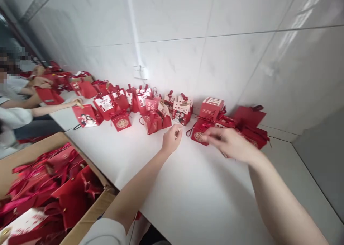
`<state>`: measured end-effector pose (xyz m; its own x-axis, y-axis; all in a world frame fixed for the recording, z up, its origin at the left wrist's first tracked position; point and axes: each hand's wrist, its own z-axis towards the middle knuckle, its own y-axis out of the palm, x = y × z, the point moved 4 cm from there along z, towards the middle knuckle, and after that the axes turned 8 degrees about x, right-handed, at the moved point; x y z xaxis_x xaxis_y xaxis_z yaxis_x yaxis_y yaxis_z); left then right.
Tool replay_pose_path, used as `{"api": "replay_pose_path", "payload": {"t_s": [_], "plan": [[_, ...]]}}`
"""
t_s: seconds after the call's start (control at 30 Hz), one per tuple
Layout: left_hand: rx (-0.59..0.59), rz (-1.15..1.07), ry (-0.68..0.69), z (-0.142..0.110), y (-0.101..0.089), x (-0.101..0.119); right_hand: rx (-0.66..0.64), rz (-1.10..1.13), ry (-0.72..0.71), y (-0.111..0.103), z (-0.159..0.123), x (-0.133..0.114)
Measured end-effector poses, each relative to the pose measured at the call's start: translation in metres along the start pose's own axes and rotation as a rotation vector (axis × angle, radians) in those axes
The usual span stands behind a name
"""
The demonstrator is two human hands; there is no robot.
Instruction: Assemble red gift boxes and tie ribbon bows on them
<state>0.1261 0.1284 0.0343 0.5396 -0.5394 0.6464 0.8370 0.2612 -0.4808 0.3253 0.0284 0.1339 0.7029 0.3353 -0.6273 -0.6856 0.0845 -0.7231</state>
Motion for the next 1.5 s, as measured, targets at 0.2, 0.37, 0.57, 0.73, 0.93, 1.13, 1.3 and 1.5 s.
{"api": "replay_pose_path", "payload": {"t_s": [0.2,0.37,0.57,0.73,0.93,1.13,1.3,1.5], "plan": [[-0.050,0.124,0.182,-0.016,0.038,-0.033,0.386,-0.424,0.487,-0.091,-0.018,0.082],[-0.119,0.167,0.286,-0.009,0.050,-0.026,0.145,-0.453,0.659,-0.084,-0.012,0.135],[-0.050,0.065,0.156,-0.001,0.049,-0.038,0.026,-0.588,0.729,-0.047,0.011,0.138],[-0.074,0.019,0.110,-0.007,0.038,-0.038,-0.241,-0.516,0.623,-0.040,-0.005,0.116],[-0.002,-0.075,-0.054,-0.003,0.021,-0.029,-0.411,-0.112,0.119,0.009,-0.006,0.052],[-0.137,-0.234,-0.202,0.024,-0.027,-0.012,-0.187,-0.045,0.015,0.024,0.010,0.048],[-0.618,-0.098,-0.154,0.028,-0.078,0.003,-0.117,0.065,-0.057,0.027,0.013,0.048],[-0.768,0.027,-0.051,0.020,-0.090,0.014,-0.093,0.233,-0.124,0.061,0.025,0.031]]}}
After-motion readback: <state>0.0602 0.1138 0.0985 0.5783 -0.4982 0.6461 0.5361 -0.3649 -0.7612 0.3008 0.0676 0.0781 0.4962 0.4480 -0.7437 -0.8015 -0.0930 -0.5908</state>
